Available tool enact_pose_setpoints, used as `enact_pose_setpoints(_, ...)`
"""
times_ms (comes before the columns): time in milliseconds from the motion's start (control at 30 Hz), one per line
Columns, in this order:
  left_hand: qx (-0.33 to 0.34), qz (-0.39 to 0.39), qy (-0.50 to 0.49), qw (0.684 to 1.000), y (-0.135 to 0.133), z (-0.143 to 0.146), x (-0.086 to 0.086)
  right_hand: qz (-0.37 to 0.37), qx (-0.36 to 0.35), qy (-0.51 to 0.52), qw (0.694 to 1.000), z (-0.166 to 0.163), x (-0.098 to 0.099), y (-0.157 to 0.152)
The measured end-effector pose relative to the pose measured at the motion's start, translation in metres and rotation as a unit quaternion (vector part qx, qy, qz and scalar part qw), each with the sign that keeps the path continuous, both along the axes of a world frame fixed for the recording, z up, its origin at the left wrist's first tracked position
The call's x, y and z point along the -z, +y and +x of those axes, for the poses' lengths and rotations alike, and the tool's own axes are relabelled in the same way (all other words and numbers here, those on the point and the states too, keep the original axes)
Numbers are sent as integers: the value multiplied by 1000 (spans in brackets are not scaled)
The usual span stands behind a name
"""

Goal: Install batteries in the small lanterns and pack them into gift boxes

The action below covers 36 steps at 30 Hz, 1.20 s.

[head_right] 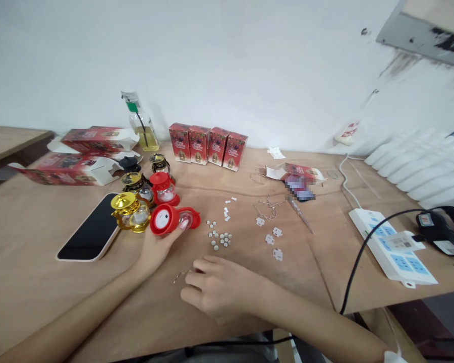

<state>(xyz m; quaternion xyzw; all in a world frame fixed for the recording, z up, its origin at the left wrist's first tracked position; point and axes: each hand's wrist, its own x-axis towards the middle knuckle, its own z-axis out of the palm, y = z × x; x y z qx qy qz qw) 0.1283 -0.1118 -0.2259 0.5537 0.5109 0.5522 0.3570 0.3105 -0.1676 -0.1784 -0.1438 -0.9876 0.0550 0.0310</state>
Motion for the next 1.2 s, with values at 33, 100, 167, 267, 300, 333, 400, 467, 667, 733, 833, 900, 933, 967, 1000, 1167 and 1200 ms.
enact_pose_setpoints(33, 0, -8, -10, 1000, 1, 0, 0, -13, 1, 1, 1000, 1, -3, 0)
enact_pose_setpoints(100, -2, -16, -30, 999, 2, 0, 1, -50, 16, 4, 999, 3, -11, 2)
enact_pose_setpoints(167, -5, -17, -50, 999, 3, 0, 1, -94, 43, 11, 995, 4, -18, 6)
enact_pose_setpoints(267, 10, -27, -74, 997, 3, 0, 1, -120, 88, 6, 989, 6, -23, 13)
enact_pose_setpoints(300, 19, -34, -79, 996, 3, 0, 0, -109, 103, 3, 989, 5, -22, 15)
enact_pose_setpoints(333, 26, -41, -81, 996, 2, 0, 0, -96, 116, 5, 989, 5, -21, 17)
enact_pose_setpoints(400, 23, -46, -82, 995, 2, 0, -1, -90, 133, 24, 987, 4, -18, 19)
enact_pose_setpoints(467, 5, -39, -76, 996, 2, 0, 0, -133, 136, 51, 980, 4, -17, 18)
enact_pose_setpoints(667, -12, -25, -62, 998, 5, -3, 2, -196, 149, 84, 966, 25, -22, 13)
enact_pose_setpoints(733, -9, -33, -73, 997, 6, -2, 1, -167, 185, 81, 965, 35, -25, 8)
enact_pose_setpoints(833, -9, -52, -89, 995, 6, -1, 1, -94, 267, 62, 957, 44, -25, -3)
enact_pose_setpoints(900, -12, -62, -87, 994, 6, 0, 0, -45, 304, 43, 951, 43, -21, -12)
enact_pose_setpoints(933, -14, -65, -83, 994, 5, 0, 0, -26, 312, 35, 949, 41, -18, -17)
enact_pose_setpoints(967, -17, -67, -78, 995, 5, 0, -1, -12, 316, 28, 948, 38, -14, -21)
enact_pose_setpoints(1000, -19, -67, -72, 995, 5, 0, -1, -1, 317, 20, 948, 34, -9, -24)
enact_pose_setpoints(1167, -27, -69, -53, 996, 4, 0, -3, 44, 305, -17, 951, 23, 21, -30)
enact_pose_setpoints(1200, -25, -71, -55, 996, 4, -1, -3, 55, 290, -18, 955, 23, 28, -29)
